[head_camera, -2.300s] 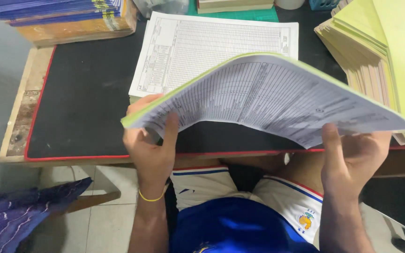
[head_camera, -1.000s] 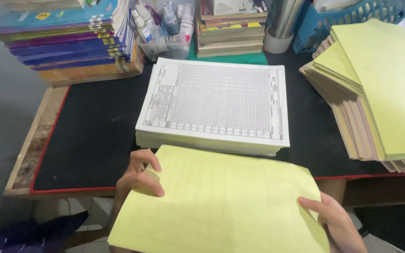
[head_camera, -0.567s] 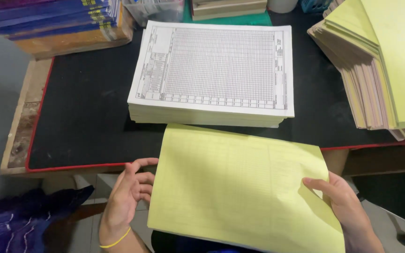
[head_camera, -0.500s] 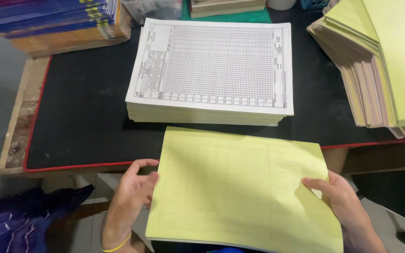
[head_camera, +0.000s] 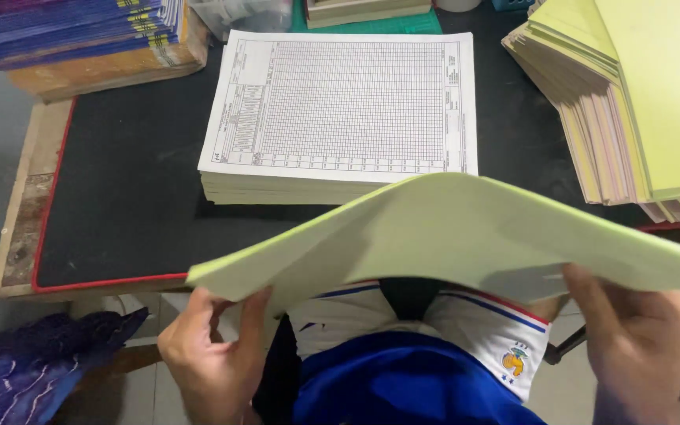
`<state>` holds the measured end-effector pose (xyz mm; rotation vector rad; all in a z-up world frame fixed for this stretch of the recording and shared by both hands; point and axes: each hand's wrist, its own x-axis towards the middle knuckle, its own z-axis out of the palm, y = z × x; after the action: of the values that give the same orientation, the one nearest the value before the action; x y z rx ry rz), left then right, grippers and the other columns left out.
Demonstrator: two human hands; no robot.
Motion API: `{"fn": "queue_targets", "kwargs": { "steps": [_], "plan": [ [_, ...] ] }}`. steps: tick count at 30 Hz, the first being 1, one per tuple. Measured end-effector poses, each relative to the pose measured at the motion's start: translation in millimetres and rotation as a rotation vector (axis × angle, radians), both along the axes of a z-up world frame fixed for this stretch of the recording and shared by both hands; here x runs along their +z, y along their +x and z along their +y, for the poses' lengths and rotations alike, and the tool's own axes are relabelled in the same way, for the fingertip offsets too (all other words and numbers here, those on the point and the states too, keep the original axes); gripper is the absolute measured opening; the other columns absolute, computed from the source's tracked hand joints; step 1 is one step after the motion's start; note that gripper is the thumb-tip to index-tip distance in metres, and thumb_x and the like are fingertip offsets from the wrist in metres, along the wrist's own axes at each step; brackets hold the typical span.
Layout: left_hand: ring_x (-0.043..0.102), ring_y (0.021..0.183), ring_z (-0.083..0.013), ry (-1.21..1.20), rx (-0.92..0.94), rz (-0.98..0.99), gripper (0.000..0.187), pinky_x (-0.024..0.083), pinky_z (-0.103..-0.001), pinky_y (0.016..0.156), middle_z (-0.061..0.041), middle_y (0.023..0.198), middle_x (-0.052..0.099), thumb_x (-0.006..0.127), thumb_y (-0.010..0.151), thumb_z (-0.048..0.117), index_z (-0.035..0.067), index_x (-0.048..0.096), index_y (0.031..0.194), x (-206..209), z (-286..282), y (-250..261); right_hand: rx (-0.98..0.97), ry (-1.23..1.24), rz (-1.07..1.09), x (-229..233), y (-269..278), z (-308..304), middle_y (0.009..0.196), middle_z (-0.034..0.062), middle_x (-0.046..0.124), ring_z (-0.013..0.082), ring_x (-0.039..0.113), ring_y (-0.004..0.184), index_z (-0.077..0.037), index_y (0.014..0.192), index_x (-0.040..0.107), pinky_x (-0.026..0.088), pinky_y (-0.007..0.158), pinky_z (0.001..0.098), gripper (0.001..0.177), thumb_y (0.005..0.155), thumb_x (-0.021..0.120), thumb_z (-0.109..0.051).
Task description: Sort and organize a stack of white and yellow printed documents on a desk.
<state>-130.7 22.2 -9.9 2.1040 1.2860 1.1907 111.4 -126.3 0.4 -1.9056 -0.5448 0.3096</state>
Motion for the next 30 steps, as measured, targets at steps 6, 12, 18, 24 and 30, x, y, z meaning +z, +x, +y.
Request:
{"fn": "queue_targets", "kwargs": {
  "steps": [6,12,18,24,30],
  "plan": [
    [0.069,0.076,-0.0269,0.172,-0.197,-0.428,0.012,0.058,-0.028,0.064,-0.020,0.086,0.064,0.058,0.083,0.008,-0.002,0.053,0.085,-8,17,22,0.010,0.346,-0.162,-7,14,16,0.110,0.0119,0.058,0.0157,0.058,0.102,0.005,0.116,0.054,0.049,0.092,0.0257,0.018,0.099,0.055,-0.001],
    [0.055,0.070,-0.0150,-0.094,-0.060,-0.182,0.022,0.044,-0.028,0.060,-0.010,0.076,0.057,0.062,0.082,0.018,-0.001,0.051,0.083,-20,35,24,0.157,0.344,-0.231,-12,20,38,0.110,0.0156,0.057,0.0219,0.056,0.104,0.008,0.113,0.052,0.046,0.095,0.0316,0.027,0.091,0.059,-0.007],
    [0.050,0.102,-0.0215,-0.201,-0.247,-0.427,0.035,0.045,-0.031,0.085,-0.011,0.109,0.043,0.049,0.089,0.020,0.000,0.037,0.116,-9,38,50,0.139,0.380,-0.232,-10,19,53,0.118,0.0183,0.053,0.0260,0.053,0.110,0.006,0.121,0.042,0.045,0.093,0.0332,0.039,0.089,0.056,-0.013],
    [0.050,0.097,-0.0206,-0.234,-0.180,-0.415,0.033,0.045,-0.031,0.081,-0.009,0.101,0.033,0.046,0.089,0.024,0.001,0.039,0.112,-12,39,62,0.135,0.407,-0.411,-13,19,62,0.113,0.0231,0.054,0.0310,0.054,0.108,0.012,0.115,0.046,0.046,0.093,0.0366,0.031,0.090,0.056,-0.005],
    [0.045,0.121,-0.0302,-0.195,-0.247,-0.507,0.050,0.043,-0.037,0.099,-0.019,0.127,0.044,0.045,0.090,0.017,0.000,0.023,0.131,-10,41,63,0.113,0.408,-0.262,-24,27,63,0.116,0.0215,0.051,0.0280,0.051,0.111,0.008,0.118,0.039,0.044,0.094,0.0352,0.037,0.086,0.057,-0.002]
  ]
}}
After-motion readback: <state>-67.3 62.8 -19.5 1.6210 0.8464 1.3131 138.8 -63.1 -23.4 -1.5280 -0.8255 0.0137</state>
